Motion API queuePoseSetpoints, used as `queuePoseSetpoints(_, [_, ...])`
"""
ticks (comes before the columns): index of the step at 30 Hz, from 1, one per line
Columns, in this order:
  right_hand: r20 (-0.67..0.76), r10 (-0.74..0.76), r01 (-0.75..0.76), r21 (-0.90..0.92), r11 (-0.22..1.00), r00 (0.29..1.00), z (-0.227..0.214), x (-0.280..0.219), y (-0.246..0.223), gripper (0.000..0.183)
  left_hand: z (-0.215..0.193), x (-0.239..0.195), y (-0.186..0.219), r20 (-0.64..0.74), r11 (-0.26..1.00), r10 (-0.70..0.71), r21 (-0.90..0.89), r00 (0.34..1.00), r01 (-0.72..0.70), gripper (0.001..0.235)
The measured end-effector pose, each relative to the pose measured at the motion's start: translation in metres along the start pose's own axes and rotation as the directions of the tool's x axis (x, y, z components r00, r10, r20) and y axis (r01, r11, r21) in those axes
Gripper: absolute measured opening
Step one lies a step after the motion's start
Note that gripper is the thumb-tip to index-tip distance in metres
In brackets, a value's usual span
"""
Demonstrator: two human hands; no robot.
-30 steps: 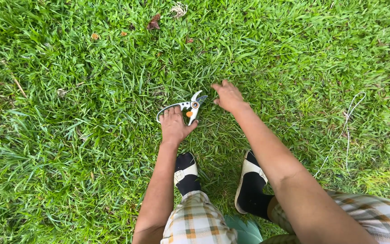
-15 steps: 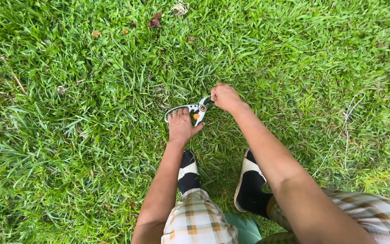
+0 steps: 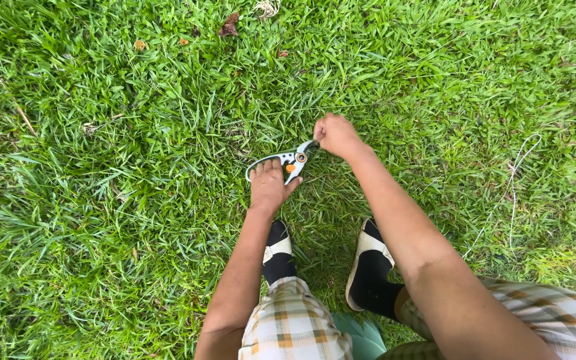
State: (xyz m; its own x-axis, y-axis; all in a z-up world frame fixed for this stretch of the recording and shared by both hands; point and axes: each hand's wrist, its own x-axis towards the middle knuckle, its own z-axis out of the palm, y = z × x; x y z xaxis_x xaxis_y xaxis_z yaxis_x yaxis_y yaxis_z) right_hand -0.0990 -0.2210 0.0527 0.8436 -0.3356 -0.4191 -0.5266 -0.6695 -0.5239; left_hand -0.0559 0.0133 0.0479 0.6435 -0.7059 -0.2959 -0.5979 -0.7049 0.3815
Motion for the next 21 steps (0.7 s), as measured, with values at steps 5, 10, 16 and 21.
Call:
queuePoseSetpoints(5, [-0.126,0.105,-0.113,-0.051,0.992,0.986,-0.023,0.013,0.016,0.023,-0.021,0.001,0.001,-0.042,0.998,-0.066,-0.011,0.997,0.066,0.089])
queuePoseSetpoints(10, [-0.098,0.205,-0.222,-0.203,0.954,0.974,-0.064,-0.015,-0.026,0.071,-0.037,0.005,0.003,-0.147,0.994,-0.111,-0.010,0.983,0.110,0.093])
queuePoseSetpoints(16, [-0.006,0.226,-0.219,-0.268,0.938,0.974,-0.004,0.007,0.035,0.037,-0.024,0.015,0.011,-0.102,0.997,-0.069,0.021,0.992,0.072,0.094])
queuePoseSetpoints(21, [-0.185,0.125,-0.158,-0.176,0.972,0.975,0.005,0.014,0.065,0.004,-0.015,0.025,0.031,0.064,0.997,-0.011,0.081,0.998,0.006,0.087])
